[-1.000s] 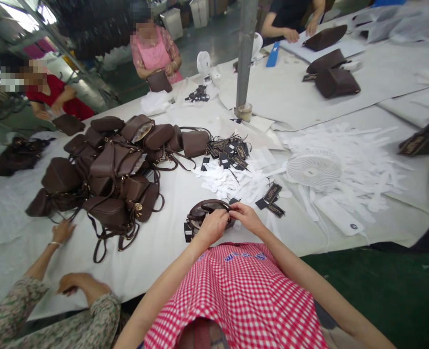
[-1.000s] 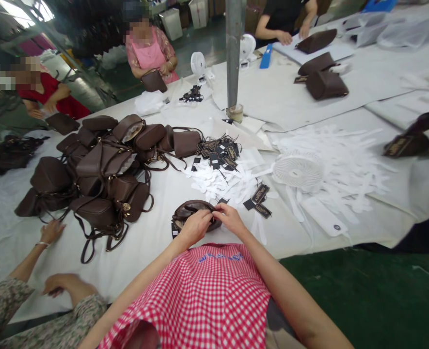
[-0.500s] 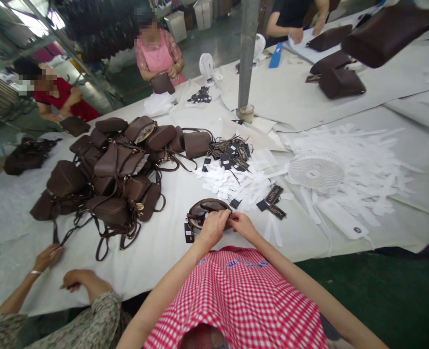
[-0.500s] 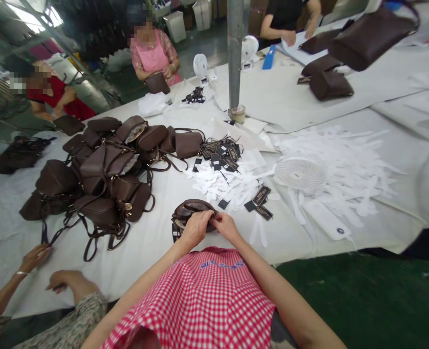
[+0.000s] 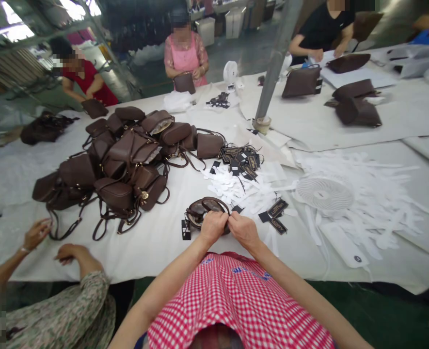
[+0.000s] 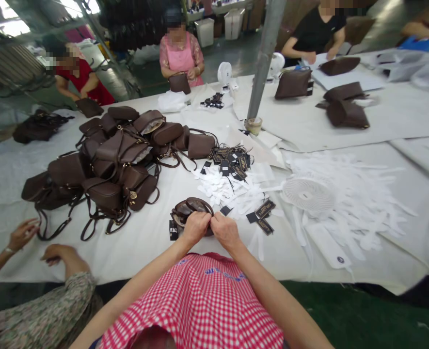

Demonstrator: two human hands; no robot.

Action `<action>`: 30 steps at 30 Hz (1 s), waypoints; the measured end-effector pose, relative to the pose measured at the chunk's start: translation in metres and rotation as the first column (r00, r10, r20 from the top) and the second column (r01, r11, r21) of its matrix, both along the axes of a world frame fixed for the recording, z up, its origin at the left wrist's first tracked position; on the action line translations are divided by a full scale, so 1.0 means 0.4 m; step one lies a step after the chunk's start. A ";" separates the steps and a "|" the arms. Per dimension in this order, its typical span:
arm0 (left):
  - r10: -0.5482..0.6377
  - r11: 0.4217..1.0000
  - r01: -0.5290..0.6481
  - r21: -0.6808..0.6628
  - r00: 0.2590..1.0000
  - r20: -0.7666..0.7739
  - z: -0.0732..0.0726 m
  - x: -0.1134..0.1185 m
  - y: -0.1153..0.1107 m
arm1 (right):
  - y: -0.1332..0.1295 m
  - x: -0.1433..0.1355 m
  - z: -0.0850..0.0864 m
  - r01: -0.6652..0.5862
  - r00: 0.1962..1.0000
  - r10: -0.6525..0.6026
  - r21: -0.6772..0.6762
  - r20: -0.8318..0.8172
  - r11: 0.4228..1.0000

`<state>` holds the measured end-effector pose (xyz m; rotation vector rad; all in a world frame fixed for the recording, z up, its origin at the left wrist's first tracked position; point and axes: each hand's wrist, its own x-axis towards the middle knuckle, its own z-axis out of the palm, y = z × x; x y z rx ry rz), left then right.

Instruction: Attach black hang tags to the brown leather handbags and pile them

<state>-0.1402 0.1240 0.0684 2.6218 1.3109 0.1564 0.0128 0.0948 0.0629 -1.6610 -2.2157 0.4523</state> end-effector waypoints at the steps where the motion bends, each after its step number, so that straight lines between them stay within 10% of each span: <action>1: 0.006 1.000 -0.006 0.001 1.000 0.011 -0.002 -0.004 -0.002 | -0.002 0.009 -0.008 -0.027 0.996 0.027 0.001 -0.087 1.000; 6: 0.052 0.999 -0.051 -0.011 0.997 0.049 -0.002 -0.022 -0.029 | -0.010 0.045 -0.094 -0.060 0.839 0.010 -0.073 -0.544 0.995; 12: 0.095 0.995 -0.095 0.004 0.995 0.003 0.011 -0.035 -0.041 | 0.026 -0.055 -0.164 -0.007 0.845 -0.014 -0.039 -0.535 0.999; 30: 0.627 0.739 -0.667 0.095 0.732 0.267 0.040 -0.157 -0.062 | 0.022 -0.121 -0.085 -0.086 0.940 0.086 0.014 -0.331 0.996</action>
